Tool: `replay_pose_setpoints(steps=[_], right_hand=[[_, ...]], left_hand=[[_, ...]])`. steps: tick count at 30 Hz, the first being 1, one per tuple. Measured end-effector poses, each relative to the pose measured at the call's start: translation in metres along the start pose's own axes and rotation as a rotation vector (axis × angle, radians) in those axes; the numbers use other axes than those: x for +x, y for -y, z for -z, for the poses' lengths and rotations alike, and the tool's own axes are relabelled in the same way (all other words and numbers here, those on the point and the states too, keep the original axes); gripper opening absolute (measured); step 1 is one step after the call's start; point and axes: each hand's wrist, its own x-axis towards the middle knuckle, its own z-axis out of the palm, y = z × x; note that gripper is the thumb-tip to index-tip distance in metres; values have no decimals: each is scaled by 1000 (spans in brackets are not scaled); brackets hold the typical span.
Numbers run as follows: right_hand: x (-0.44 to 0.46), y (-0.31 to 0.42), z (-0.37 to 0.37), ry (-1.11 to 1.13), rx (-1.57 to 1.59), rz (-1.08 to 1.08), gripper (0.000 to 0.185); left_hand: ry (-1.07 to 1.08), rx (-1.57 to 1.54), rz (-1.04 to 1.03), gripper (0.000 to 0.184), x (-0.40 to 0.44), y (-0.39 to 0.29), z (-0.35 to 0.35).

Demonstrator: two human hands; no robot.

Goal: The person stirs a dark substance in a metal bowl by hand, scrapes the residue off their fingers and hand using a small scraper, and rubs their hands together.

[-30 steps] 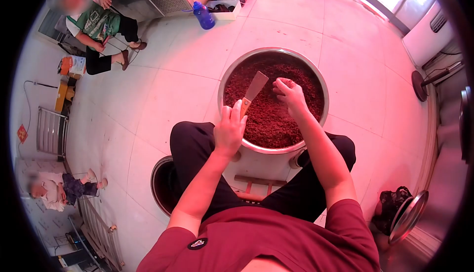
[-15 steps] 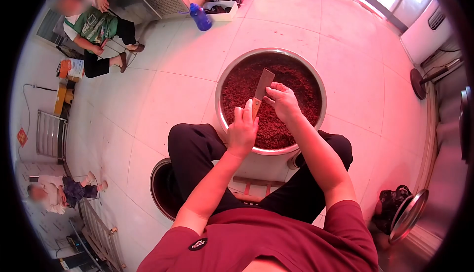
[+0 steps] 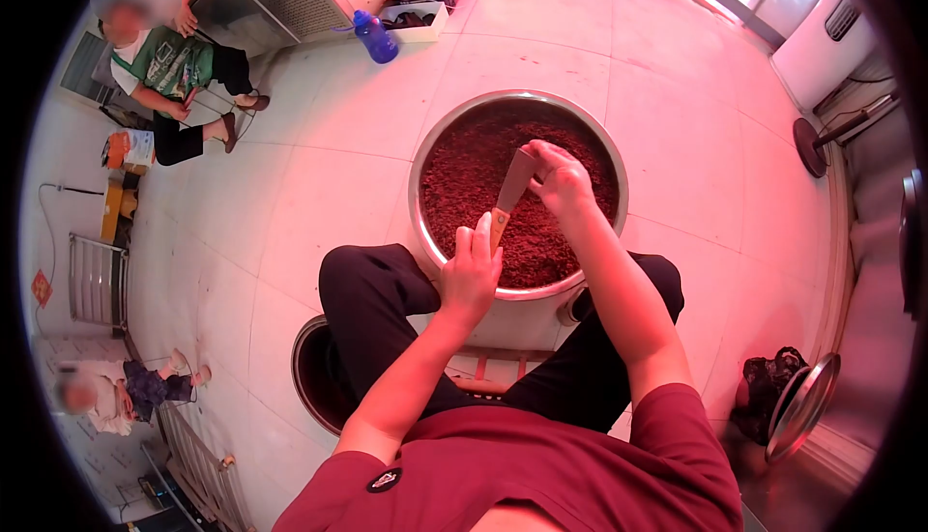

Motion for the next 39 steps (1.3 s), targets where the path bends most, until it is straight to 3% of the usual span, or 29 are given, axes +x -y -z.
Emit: replay_pose_setpoints(steps=[2,5,7,12,18,26,29,32,36,39], right_hand=[[1,8,5,0,-13,40,21],[-13,7,-17,-29,-420,99,43],[-7,-14,-14,105,-585,180,91],[-16,-27,-17,-34,-1354,648,110],[-16,-26,-19,-112,-1492,713,111],[30,-12,22,-345,-1132,516,96],[31,-9,23,-297,-761,283,90],[-3,-17,-7,-101,-519,-31,72],[-22,-35,-19,162,-421,-169,60],[-23,-43,-17,137,-378,-137,58]], left_hand=[[-11,19,-13,58,-6,8,-2],[26,70,86,55,1,22,0],[21,126,64,53,11,28,2],[-5,338,-32,47,23,32,-5],[-82,389,-147,35,18,31,-8],[48,202,-26,44,3,29,11],[64,-12,119,46,3,31,17],[37,-143,197,46,7,35,18],[-41,-177,158,45,11,36,7],[-54,-97,105,48,12,31,2]])
